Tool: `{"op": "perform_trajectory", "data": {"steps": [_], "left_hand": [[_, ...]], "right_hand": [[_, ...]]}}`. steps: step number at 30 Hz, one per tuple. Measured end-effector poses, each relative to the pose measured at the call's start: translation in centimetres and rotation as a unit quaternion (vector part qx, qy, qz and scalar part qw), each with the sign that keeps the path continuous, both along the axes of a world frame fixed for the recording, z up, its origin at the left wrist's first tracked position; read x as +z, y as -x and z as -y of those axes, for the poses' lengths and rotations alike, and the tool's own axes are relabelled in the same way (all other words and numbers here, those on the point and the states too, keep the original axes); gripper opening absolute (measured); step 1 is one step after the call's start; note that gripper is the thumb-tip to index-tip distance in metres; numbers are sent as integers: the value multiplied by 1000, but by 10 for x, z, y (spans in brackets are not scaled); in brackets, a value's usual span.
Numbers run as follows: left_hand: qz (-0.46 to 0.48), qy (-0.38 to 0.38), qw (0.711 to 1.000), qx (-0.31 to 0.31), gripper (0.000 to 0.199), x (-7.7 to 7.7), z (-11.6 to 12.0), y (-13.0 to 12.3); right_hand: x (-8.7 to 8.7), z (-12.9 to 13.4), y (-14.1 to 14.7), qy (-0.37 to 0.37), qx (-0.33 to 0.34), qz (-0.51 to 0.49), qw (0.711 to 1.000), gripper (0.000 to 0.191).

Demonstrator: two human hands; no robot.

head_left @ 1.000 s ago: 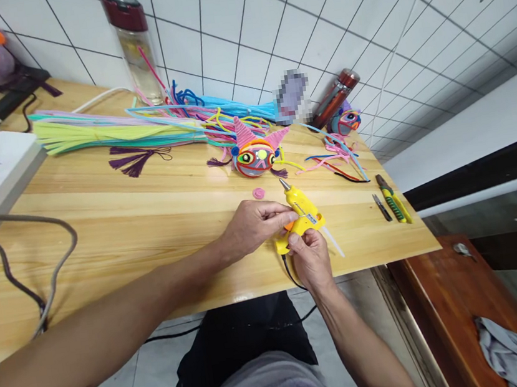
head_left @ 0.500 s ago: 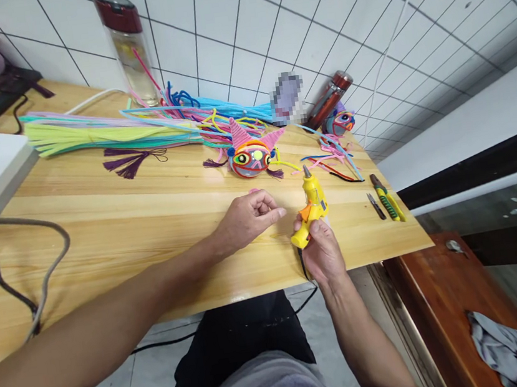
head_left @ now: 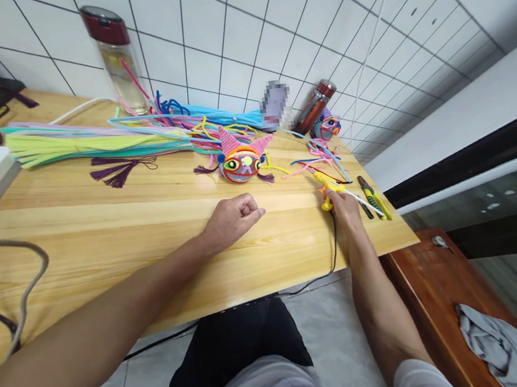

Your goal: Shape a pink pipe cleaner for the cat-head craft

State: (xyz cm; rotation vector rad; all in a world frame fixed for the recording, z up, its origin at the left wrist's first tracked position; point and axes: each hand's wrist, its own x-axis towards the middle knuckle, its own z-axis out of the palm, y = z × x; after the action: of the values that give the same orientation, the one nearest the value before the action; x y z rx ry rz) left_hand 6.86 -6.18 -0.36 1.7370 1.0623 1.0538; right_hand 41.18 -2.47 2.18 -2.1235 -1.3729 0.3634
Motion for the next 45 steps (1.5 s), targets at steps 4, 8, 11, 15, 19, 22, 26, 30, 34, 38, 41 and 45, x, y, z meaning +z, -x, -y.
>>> {"op": "perform_trajectory", "data": {"steps": [4,8,11,15,19,22,26,30,34,38,41,45], "left_hand": [[-14,-12,1000,8,30,-2,-1,1],[-26,-20,999,9,28,-3,-2,2],[-34,-32,999,10,28,-4,-3,3],[-45,-40,998,11,29,-7,-4,4],[-51,-42,998,5,29,-7,-5,4],[-64,-39,997,-3,28,-3,-4,4],[-78,-36,996,-3,27,-1,-4,5],[-79,-35,996,-5,28,-5,-4,5],[-82,-45,996,-6,28,-7,-4,5],[-89,-51,995,-5,28,-6,-4,5],[-92,-57,994,4,28,-4,-3,4],[-110,-84,990,21,38,3,0,-2]], "right_hand": [[4,-9,3,112,-23,158,981,52],[4,-5,10,144,-36,192,970,56],[4,1,11,167,-53,212,962,60],[4,5,10,198,-61,233,950,73],[3,6,9,193,-59,231,952,78],[2,5,9,189,-54,226,954,72],[1,6,11,172,-58,216,959,57],[-1,10,11,117,-68,189,973,46],[-3,14,10,60,-69,138,986,38],[-7,20,10,-18,-82,72,994,32],[-13,26,11,-82,-69,3,994,36],[-20,39,16,-118,-11,-57,991,44]]}}
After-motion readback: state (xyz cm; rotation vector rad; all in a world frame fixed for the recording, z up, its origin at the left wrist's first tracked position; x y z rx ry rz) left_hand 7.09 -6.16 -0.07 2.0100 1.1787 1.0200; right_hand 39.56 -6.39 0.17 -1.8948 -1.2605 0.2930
